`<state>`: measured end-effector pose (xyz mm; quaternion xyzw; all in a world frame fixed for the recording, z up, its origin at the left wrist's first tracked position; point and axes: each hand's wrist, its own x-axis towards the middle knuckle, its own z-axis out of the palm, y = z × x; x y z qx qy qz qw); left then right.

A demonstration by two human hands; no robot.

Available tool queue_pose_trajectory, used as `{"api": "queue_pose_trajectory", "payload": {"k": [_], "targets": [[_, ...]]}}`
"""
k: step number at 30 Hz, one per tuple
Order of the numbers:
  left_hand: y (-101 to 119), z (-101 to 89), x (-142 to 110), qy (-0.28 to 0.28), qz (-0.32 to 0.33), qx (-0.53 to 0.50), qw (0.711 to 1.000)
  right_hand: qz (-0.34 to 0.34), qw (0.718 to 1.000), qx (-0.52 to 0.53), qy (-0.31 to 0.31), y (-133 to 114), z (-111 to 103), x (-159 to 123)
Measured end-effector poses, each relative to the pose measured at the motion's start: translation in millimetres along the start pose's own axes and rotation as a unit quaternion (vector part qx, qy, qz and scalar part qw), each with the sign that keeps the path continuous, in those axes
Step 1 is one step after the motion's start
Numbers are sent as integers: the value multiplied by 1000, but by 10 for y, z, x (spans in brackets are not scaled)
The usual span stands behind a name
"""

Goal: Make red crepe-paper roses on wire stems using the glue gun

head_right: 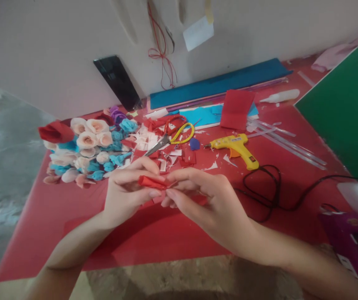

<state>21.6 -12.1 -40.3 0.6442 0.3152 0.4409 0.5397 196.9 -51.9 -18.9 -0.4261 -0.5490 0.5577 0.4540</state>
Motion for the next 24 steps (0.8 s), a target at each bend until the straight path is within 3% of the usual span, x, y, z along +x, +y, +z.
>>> {"api": "queue_pose_trajectory", "payload": {"k": [9, 24], "targets": [[17, 81, -9, -32, -99, -201, 974, 2, 999, 46, -13, 13, 5, -2], [17, 138, -9, -37, -132, -269, 953, 26, 996, 76, -38, 6, -9, 4]]}}
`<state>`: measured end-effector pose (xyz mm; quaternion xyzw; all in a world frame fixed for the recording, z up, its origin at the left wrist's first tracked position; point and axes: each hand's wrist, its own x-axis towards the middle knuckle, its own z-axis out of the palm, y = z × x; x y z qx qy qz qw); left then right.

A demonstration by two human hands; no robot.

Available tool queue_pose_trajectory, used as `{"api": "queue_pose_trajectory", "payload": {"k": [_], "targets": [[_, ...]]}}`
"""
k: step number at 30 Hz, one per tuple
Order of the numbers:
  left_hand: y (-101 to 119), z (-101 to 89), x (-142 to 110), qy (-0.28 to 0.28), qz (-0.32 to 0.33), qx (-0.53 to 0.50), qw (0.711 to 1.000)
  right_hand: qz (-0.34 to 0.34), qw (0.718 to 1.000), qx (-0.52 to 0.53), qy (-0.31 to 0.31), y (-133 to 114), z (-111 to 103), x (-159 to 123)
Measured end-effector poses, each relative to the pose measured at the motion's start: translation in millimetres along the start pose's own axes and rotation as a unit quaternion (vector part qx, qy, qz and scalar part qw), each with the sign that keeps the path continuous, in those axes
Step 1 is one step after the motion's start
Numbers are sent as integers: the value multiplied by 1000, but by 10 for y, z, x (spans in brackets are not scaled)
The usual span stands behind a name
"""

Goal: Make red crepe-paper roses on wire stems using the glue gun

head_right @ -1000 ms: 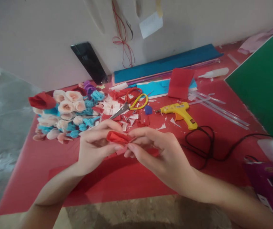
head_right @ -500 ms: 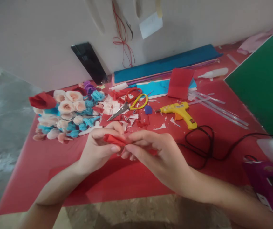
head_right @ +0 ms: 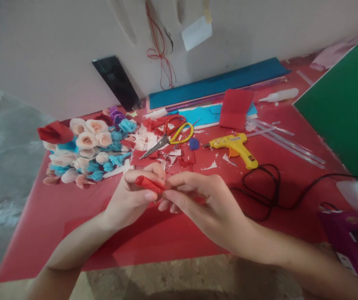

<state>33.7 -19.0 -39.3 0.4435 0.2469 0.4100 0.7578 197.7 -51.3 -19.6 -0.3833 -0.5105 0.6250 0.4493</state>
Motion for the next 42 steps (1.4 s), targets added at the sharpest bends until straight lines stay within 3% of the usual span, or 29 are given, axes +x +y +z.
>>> {"api": "queue_pose_trajectory", "payload": {"k": [25, 33, 36, 42], "targets": [[-96, -26, 11, 39, 28, -2, 999, 23, 998, -58, -23, 21, -26, -28], [-149, -24, 0, 37, 28, -31, 998, -61, 991, -122, -3, 52, -17, -18], [-169, -51, -8, 31, 62, 15, 997, -115, 974, -191, 27, 57, 1, -27], [-117, -140, 1, -2, 129, 146, 981, -153, 945, -284, 43, -8, -11, -26]]}}
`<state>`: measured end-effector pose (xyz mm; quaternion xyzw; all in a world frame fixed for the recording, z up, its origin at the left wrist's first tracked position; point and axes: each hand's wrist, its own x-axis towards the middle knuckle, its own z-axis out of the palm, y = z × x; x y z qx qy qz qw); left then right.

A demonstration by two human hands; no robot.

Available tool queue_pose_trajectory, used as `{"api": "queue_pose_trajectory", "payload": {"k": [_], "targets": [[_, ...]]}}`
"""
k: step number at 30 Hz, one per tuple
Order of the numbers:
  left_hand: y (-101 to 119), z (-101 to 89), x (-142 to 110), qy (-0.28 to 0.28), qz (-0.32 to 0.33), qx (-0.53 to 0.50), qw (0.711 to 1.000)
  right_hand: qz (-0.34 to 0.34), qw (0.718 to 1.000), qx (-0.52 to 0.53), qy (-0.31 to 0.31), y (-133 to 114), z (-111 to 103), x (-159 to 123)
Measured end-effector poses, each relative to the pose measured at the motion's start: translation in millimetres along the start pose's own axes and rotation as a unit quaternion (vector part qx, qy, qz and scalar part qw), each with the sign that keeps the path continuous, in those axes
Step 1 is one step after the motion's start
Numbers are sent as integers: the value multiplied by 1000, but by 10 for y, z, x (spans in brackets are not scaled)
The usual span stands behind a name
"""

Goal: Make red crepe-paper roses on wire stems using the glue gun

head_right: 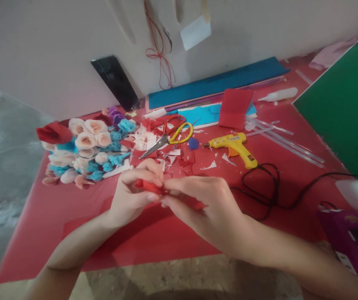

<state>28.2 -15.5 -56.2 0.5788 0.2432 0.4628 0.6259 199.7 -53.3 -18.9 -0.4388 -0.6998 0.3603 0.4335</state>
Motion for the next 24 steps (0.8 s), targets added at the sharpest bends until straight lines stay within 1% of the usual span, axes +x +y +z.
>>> {"api": "queue_pose_trajectory", "payload": {"k": [5, 7, 12, 16, 20, 24], "targets": [[135, -35, 69, -29, 49, 95, 994, -31, 999, -36, -20, -8, -46, 28], [186, -44, 87, -35, 74, 137, 987, -46, 997, -53, -29, -15, -66, 35], [275, -69, 85, -75, 124, 212, 967, -71, 992, -81, -65, -19, -106, 21], [317, -68, 86, -90, 107, 243, 960, -76, 989, -98, -79, -6, -120, -2], [330, -61, 100, -96, 80, 264, 956, -50, 988, -112, -91, 5, -136, -10], [348, -77, 99, -103, 59, 321, 940, -34, 989, -118, -86, 11, -147, -1]]}}
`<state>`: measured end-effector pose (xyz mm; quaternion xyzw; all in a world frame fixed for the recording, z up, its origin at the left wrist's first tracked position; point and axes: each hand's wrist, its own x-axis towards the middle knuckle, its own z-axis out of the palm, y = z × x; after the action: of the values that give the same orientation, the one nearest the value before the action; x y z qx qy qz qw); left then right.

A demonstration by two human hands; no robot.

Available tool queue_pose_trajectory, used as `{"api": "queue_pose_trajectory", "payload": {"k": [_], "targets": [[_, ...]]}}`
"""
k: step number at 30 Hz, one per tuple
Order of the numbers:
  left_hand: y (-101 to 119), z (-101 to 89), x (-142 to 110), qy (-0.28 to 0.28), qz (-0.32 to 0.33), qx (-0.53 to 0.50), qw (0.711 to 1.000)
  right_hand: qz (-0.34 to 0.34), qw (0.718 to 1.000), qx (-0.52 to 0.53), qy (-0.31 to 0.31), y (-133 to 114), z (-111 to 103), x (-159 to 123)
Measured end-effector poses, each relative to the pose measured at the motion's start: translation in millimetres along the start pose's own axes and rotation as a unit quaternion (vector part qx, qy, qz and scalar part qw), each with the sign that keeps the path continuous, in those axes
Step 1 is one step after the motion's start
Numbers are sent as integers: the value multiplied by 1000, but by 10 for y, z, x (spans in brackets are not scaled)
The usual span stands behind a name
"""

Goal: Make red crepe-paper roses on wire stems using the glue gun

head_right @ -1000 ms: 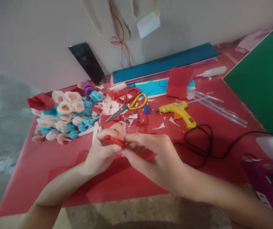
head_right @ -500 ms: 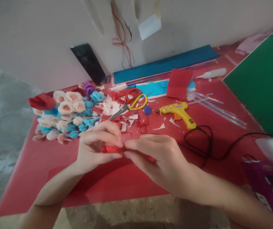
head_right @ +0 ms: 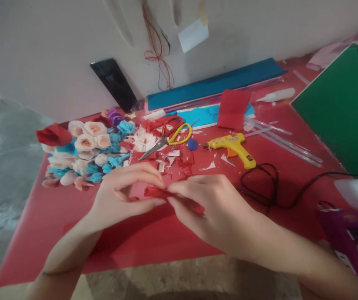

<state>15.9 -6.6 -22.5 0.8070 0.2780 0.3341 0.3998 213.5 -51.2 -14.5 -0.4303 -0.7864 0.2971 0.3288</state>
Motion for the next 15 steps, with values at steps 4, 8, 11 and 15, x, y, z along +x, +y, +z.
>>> {"api": "queue_pose_trajectory", "payload": {"k": [4, 8, 11, 15], "targets": [[2, -22, -10, -12, -4, 43, 999, 1, 1000, 6, 6, 3, 0, 4], [-8, -14, -11, -10, 1, 46, 999, 11, 1000, -5, -11, 34, 5, 4], [-14, -4, -6, -5, 1, 50, 999, 26, 999, -7, -20, 56, 3, 9], [-34, 6, 13, -4, 1, 54, 999, 40, 999, 6, -20, 56, 7, 18]]}}
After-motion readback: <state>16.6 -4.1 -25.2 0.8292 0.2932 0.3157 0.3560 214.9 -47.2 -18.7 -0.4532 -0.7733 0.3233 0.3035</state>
